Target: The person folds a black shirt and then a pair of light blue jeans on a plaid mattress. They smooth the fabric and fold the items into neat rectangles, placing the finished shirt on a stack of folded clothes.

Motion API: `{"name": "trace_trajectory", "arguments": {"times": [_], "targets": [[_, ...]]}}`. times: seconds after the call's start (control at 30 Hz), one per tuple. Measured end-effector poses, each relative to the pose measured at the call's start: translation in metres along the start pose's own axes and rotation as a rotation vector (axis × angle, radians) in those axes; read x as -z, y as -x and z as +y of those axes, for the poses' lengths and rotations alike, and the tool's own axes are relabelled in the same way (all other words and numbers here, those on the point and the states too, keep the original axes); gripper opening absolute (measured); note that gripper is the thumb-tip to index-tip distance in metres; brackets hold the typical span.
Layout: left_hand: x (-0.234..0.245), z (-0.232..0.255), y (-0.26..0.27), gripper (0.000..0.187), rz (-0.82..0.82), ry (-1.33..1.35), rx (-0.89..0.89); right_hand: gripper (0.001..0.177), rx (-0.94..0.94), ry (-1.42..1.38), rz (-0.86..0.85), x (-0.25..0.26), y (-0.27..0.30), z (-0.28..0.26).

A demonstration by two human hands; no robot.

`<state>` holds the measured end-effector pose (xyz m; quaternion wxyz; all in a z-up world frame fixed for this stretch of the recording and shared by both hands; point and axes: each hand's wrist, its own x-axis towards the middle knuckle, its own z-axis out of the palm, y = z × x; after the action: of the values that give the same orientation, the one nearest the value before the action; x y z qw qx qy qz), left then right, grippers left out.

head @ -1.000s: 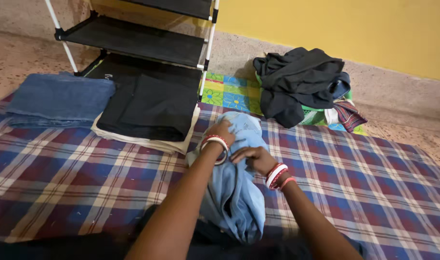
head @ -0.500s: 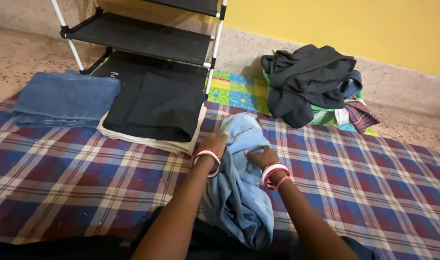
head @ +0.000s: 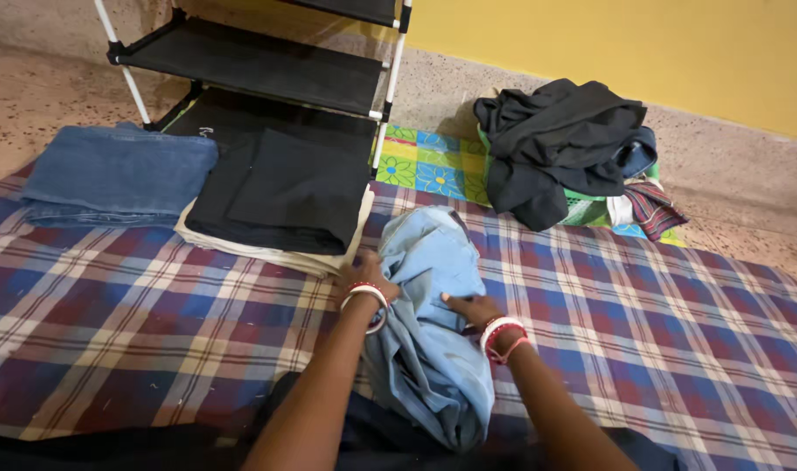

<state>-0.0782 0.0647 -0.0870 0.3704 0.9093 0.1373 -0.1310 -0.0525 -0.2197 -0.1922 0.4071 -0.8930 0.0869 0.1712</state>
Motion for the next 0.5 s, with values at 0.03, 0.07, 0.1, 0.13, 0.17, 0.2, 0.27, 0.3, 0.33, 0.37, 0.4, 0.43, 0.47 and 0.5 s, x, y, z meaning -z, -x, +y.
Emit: {"name": "trace_trajectory", "arguments": {"times": [0.03, 0.07, 0.1, 0.13, 0.17, 0.2, 0.27, 0.3, 0.33, 0.37, 0.4, 0.43, 0.47, 0.5], "targets": [[-0.001, -0.003, -0.004, 0.083, -0.03, 0.052, -0.033, 0.101, -0.176, -0.286, 0.038, -0.009, 0.008, -0.009], [-0.004, -0.007, -0.009, 0.086, -0.066, 0.075, 0.003, 0.101, -0.142, -0.344, 0.063, -0.016, 0.016, -0.018], [-0.009, -0.012, -0.014, 0.089, -0.103, 0.099, 0.039, 0.101, -0.107, -0.402, 0.088, -0.022, 0.022, -0.024], [-0.015, -0.017, -0.023, 0.092, -0.139, 0.123, 0.073, 0.102, -0.07, -0.46, 0.114, -0.025, 0.024, -0.028], [-0.022, -0.019, -0.033, 0.096, -0.115, 0.129, 0.01, 0.098, -0.102, -0.557, 0.094, -0.026, 0.023, -0.029], [-0.031, -0.021, -0.041, 0.1, -0.092, 0.133, -0.052, 0.094, -0.136, -0.654, 0.072, -0.029, 0.019, -0.029], [-0.039, -0.024, -0.052, 0.101, -0.085, 0.191, -0.131, 0.084, -0.126, -0.878, -0.002, -0.034, 0.007, -0.025], [-0.042, -0.022, -0.05, 0.097, -0.1, 0.244, -0.148, 0.081, -0.08, -1.001, -0.063, -0.036, 0.003, -0.021], [-0.044, -0.017, -0.046, 0.094, -0.115, 0.298, -0.166, 0.078, -0.048, -1.102, -0.101, -0.036, -0.001, -0.019], [-0.045, -0.009, -0.038, 0.09, -0.13, 0.353, -0.184, 0.075, -0.011, -1.086, -0.074, -0.034, -0.006, -0.019], [-0.045, -0.001, -0.031, 0.087, -0.143, 0.407, -0.201, 0.072, 0.032, -1.059, -0.047, -0.031, -0.01, -0.02], [-0.044, 0.007, -0.024, 0.084, -0.154, 0.461, -0.218, 0.069, 0.082, -1.027, -0.016, -0.023, -0.013, -0.023], [-0.043, 0.019, -0.018, 0.084, -0.077, 0.508, -0.285, 0.066, 0.139, -0.941, 0.023, -0.011, -0.015, -0.026], [-0.042, 0.032, -0.013, 0.085, 0.0, 0.554, -0.352, 0.063, 0.196, -0.863, 0.056, 0.002, -0.015, -0.031]]}}
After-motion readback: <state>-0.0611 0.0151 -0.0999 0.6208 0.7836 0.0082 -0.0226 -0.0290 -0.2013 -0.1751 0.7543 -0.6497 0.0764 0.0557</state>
